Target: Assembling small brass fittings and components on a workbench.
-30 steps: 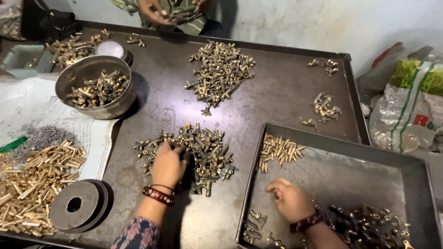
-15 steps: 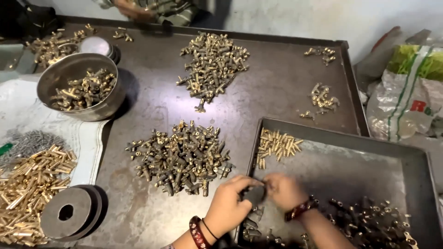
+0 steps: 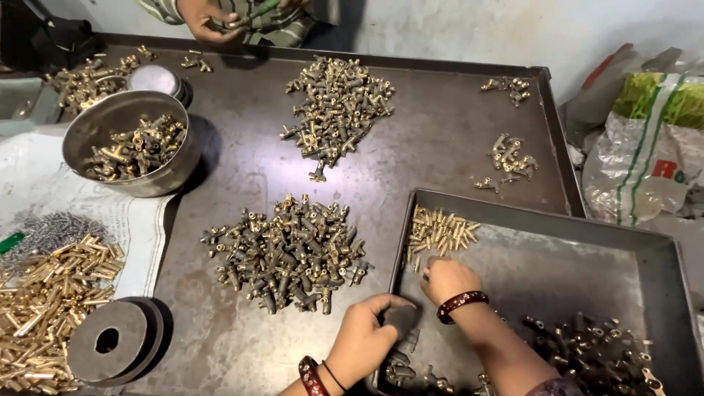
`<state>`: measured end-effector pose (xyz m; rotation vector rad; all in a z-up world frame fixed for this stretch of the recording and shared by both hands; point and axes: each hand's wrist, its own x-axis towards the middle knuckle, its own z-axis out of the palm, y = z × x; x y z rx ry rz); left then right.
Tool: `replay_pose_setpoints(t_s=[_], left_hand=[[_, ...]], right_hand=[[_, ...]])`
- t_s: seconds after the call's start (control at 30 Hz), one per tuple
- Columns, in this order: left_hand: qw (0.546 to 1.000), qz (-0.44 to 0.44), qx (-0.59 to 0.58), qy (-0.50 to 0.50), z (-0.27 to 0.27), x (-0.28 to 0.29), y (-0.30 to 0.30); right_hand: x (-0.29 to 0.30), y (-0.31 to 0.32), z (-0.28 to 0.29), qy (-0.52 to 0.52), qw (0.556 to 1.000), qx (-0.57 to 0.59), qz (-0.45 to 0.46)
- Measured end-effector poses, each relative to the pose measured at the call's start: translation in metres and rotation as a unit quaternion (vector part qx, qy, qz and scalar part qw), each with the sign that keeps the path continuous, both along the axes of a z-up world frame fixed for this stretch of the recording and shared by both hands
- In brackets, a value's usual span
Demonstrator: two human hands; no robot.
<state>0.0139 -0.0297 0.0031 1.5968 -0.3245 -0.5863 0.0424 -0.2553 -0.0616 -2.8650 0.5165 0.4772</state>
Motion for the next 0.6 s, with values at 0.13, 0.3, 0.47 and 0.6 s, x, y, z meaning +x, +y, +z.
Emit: replay_pose_setpoints(t_s=[0.13,0.3,0.47,0.6], left_hand=[[0.995,0.035,0.055,-0.074,0.022,0.003,-0.003],[0.999,0.037,-0.010,-0.013,0.014,0.001,-0.010],[0.996,0.024,-0.078,-0.032,-0.010,-0.003,-0.014],[0.986,0.022,-0.125,0.108,-0.007,-0.003,-0.014]], right_hand=[[-0.012,-0.007,0.014,-0.006,0.992,0.105,-0.075],[-0.069,0.006,0.007,-0.156,0.757,0.589,-0.234],[-0.102,0.014,0.014,-0.195,0.691,0.647,-0.255],[-0.117,0.019,0.052,-0.345,0.766,0.496,-0.221]])
